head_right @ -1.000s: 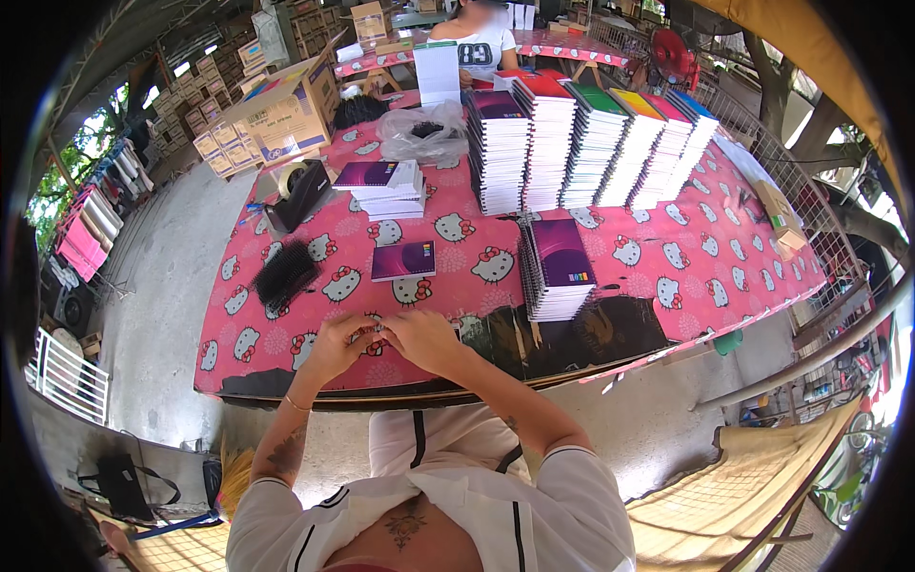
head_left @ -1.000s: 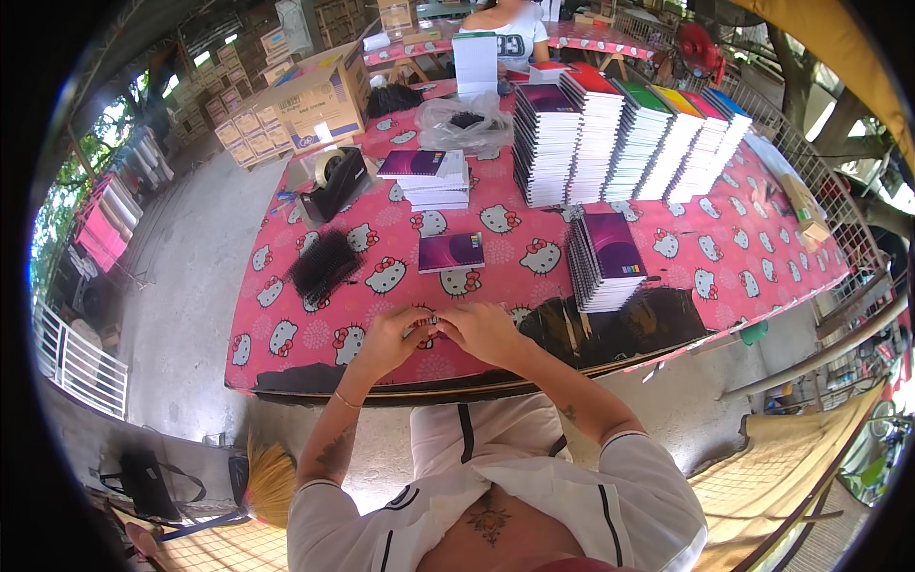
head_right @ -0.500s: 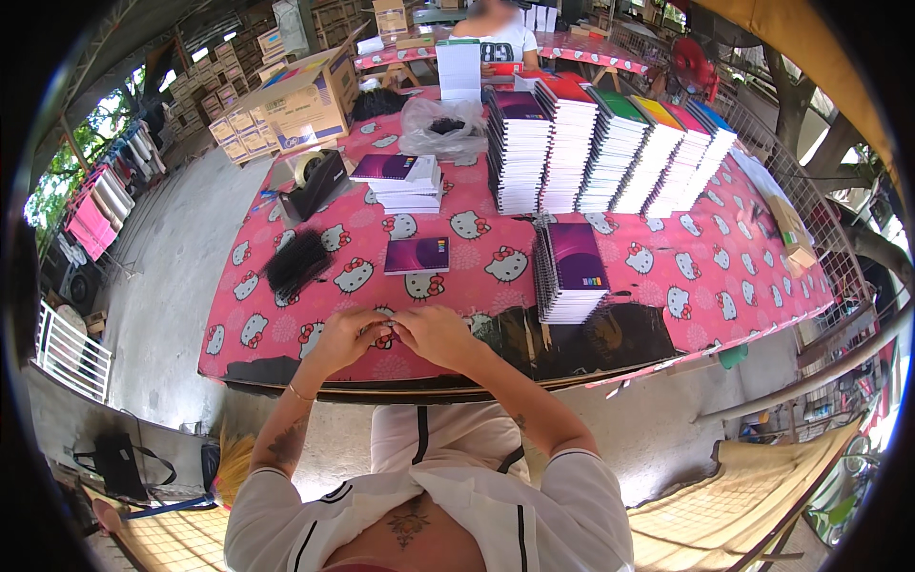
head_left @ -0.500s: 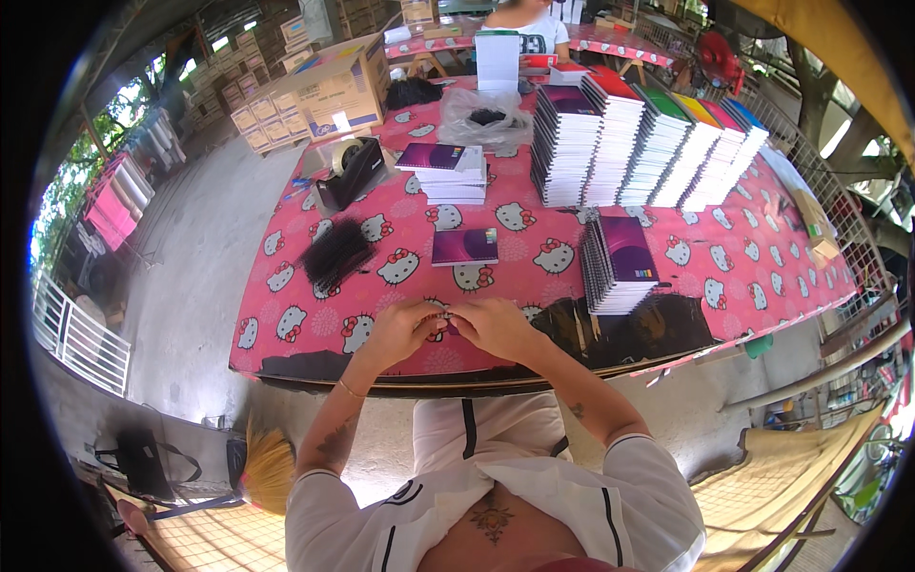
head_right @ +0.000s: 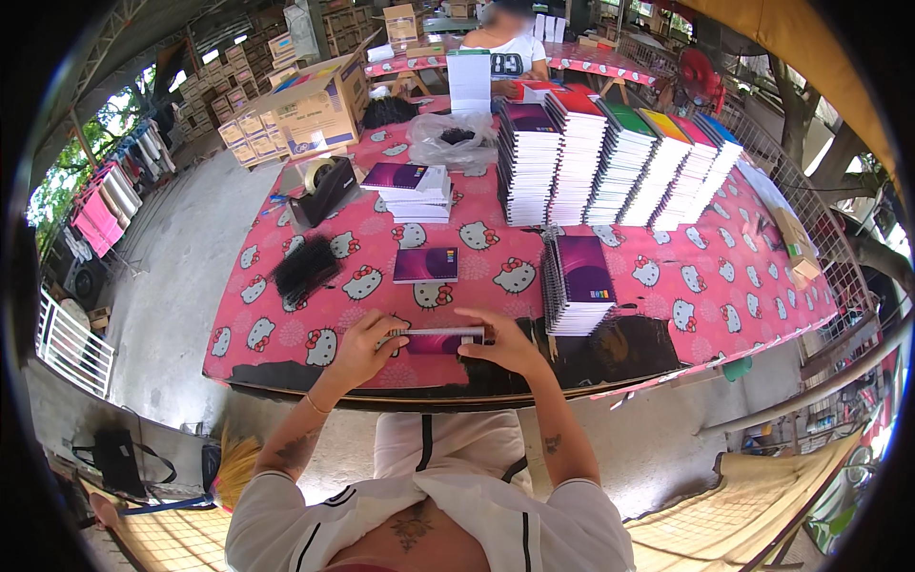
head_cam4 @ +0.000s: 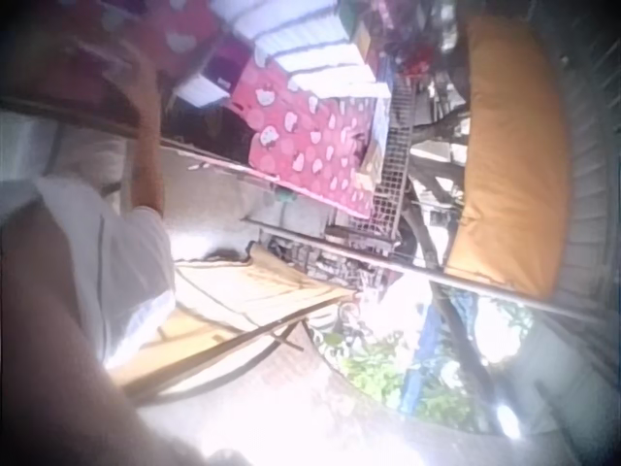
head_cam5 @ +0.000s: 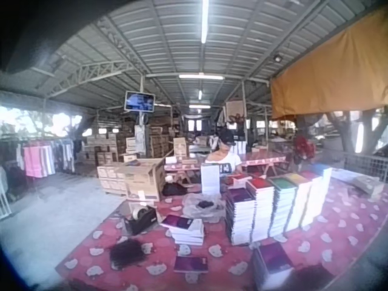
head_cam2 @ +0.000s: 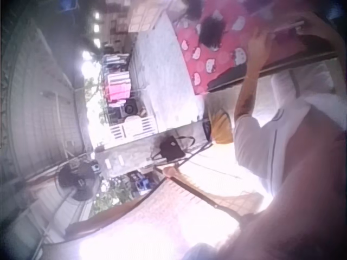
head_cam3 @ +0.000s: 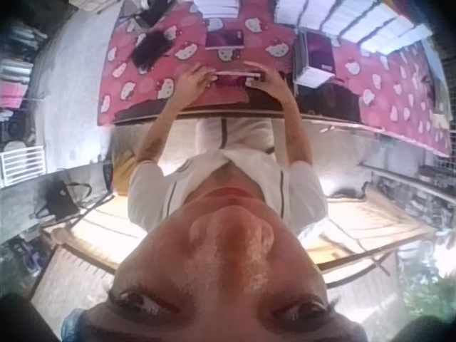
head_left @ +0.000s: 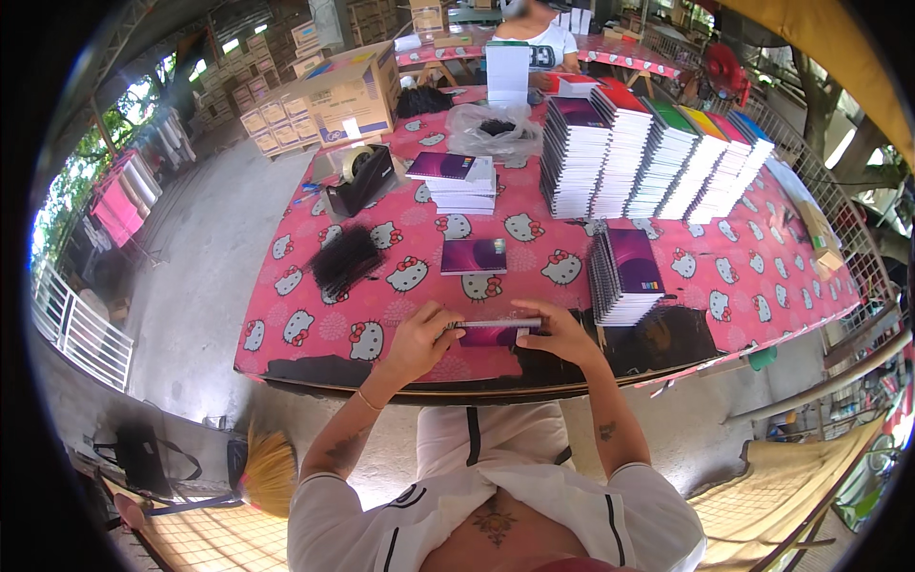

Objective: The person sorts small purple notebooks by checking the cover of each item and then placing it onto a stack on a table.

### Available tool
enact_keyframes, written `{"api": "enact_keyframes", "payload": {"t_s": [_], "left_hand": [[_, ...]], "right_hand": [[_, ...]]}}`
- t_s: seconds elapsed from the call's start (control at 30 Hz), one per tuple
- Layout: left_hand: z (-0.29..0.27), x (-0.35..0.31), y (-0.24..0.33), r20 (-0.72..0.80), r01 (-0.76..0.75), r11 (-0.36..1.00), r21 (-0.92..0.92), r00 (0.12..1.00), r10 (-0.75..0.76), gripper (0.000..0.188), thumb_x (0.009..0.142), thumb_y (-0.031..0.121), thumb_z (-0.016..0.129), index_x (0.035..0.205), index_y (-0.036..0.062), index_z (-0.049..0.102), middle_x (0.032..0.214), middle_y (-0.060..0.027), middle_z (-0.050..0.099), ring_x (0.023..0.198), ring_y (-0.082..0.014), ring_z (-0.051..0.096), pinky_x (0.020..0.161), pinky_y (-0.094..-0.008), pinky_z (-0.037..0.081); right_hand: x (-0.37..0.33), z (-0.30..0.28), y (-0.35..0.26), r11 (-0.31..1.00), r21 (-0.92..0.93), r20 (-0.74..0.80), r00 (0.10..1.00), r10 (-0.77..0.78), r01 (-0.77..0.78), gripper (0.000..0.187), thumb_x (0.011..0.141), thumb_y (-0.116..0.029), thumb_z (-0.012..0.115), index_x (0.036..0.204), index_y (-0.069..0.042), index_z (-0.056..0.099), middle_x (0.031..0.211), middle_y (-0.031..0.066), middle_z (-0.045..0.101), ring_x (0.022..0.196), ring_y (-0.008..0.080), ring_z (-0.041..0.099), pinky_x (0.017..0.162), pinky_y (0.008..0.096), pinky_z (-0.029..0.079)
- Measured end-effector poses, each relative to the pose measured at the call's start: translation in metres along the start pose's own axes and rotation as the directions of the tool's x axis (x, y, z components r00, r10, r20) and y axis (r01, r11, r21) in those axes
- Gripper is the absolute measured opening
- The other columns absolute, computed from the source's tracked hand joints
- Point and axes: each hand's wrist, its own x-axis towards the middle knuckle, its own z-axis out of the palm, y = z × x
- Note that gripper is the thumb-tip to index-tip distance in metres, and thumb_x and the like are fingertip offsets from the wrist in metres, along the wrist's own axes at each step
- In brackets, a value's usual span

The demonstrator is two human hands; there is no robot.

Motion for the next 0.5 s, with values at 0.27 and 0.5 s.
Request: {"api": "enact_keyframes", "payload": {"t_s": [0.27,0.5], "left_hand": [[0.005,0.004,-0.005,-0.036,-0.091,0.984,0.151,0.995,0.097,0.017,0.085,0.02,0.073,0.097,0.0082,0.07,0.09,-0.007,0.059,0.085,-0.0269,0.059,0.077,-0.0405,0.046],[-0.001,-0.001,-0.013,-0.047,-0.128,0.962,0.242,0.989,0.143,0.017,0.086,0.022,0.072,0.096,0.0088,0.069,0.088,-0.0053,0.062,0.085,-0.0278,0.06,0.082,-0.0404,0.045]], "right_hand": [[-0.006,0.029,0.038,0.995,0.036,-0.068,0.993,0.097,-0.095,0.031,0.096,-0.008,0.065,0.126,-0.001,0.066,0.108,0.0027,0.069,0.094,0.0075,0.057,0.084,0.0254,0.048],[-0.008,0.049,0.019,0.982,-0.038,-0.102,0.978,0.18,-0.185,0.031,0.095,-0.011,0.067,0.125,0.0,0.066,0.1,0.0039,0.071,0.086,0.0075,0.057,0.079,0.0245,0.048]]}}
